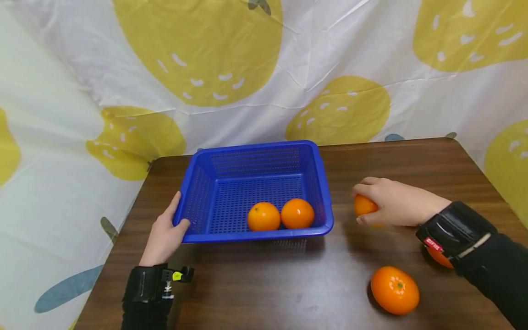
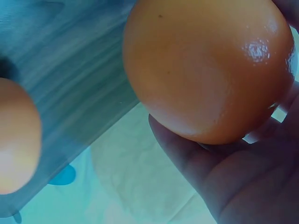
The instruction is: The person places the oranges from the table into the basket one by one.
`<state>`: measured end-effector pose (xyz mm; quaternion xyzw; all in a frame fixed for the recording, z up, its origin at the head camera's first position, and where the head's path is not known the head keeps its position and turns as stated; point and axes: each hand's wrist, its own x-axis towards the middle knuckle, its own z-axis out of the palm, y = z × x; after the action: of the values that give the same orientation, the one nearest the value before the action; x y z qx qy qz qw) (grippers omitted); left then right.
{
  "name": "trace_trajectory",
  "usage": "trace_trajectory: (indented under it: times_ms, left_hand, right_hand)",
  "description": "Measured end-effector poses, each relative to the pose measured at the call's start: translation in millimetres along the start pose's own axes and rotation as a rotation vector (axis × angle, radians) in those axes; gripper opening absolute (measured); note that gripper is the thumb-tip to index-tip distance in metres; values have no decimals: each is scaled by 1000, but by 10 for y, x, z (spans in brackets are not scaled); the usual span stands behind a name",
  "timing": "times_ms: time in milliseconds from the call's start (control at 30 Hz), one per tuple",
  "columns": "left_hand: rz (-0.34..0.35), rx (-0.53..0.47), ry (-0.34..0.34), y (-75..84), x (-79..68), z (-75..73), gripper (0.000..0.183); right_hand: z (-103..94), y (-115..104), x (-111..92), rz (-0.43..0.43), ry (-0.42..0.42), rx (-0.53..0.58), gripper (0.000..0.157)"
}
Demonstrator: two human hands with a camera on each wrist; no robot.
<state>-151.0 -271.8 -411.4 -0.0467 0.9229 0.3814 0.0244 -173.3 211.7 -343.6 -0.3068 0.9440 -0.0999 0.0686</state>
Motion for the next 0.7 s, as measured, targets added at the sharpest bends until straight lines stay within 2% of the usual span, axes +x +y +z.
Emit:
trace_trajectory:
  times_ms: [333,700]
  left_hand:
    - [-8,-14,-4,14,-5,1,70]
    - [15,0,7,-1,13,10,71]
  right_hand:
    - [-96,-51,152,-19,-2,-9,41]
    - [-361,-166,314,-6,10,-54,41]
